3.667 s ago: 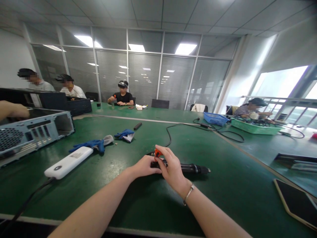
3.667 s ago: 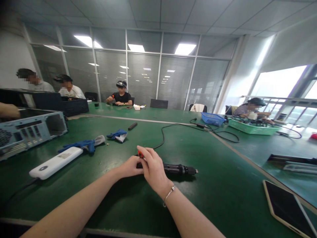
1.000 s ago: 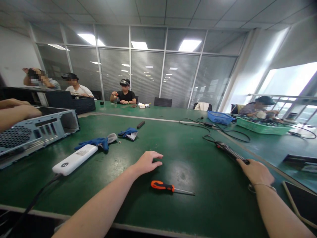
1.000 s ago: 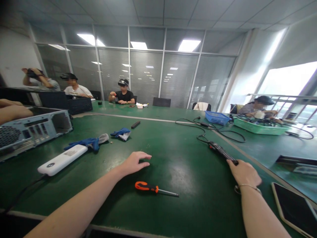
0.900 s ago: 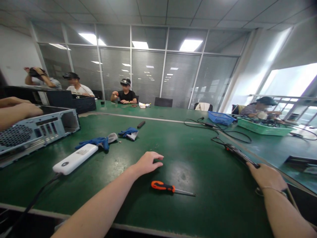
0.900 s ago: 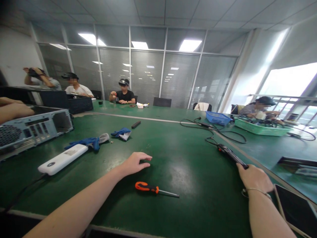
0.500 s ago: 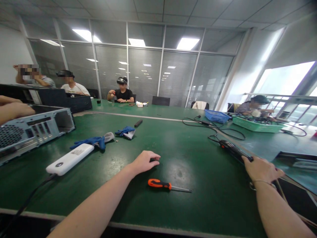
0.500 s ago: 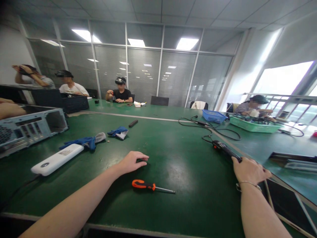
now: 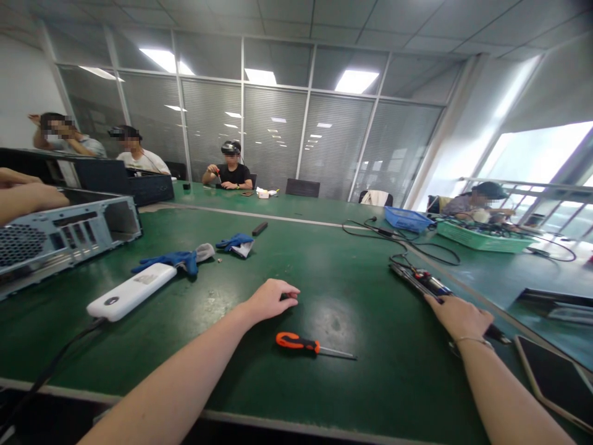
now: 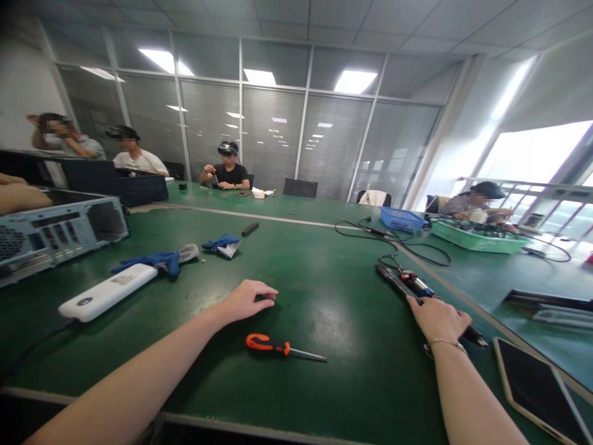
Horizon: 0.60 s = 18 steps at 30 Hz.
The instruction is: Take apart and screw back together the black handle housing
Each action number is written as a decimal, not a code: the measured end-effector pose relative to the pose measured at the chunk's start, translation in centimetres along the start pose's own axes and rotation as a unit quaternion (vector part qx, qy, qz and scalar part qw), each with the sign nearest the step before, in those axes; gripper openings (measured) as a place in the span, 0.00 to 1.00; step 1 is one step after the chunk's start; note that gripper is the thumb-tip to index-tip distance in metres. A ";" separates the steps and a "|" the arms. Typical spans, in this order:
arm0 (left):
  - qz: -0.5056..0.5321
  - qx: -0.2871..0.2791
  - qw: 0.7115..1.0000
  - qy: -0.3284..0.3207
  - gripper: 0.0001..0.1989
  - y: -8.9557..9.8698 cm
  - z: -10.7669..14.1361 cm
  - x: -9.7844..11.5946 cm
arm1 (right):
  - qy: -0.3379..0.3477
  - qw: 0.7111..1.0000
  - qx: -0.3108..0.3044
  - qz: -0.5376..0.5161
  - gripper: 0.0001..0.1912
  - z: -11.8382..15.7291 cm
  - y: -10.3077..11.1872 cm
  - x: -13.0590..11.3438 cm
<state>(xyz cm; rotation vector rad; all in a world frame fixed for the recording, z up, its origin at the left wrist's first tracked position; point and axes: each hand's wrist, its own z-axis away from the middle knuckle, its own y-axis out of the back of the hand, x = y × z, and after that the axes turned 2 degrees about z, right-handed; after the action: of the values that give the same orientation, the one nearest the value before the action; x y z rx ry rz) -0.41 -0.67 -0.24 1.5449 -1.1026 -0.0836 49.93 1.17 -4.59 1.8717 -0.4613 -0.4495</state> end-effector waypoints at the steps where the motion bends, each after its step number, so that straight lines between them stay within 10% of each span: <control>1: -0.001 -0.001 1.000 -0.001 0.11 0.0 0.0 0.0 | 0.005 1.000 0.000 0.002 0.25 0.1 0.0 -0.2; 10: -0.002 0.038 0.999 -0.018 0.24 -0.4 0.0 -0.6 | 0.170 0.984 -0.014 -0.052 0.28 2.7 1.0 -5.1; 18: -0.025 0.059 0.997 -0.035 0.37 0.4 0.3 0.5 | 0.429 0.873 -0.113 -0.203 0.22 8.6 4.1 -13.7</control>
<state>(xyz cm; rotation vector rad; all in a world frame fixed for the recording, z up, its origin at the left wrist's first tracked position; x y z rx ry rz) -0.55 -1.21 0.21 1.6868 -1.1411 -0.1075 33.46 0.05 -2.37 1.7264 0.5696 0.0928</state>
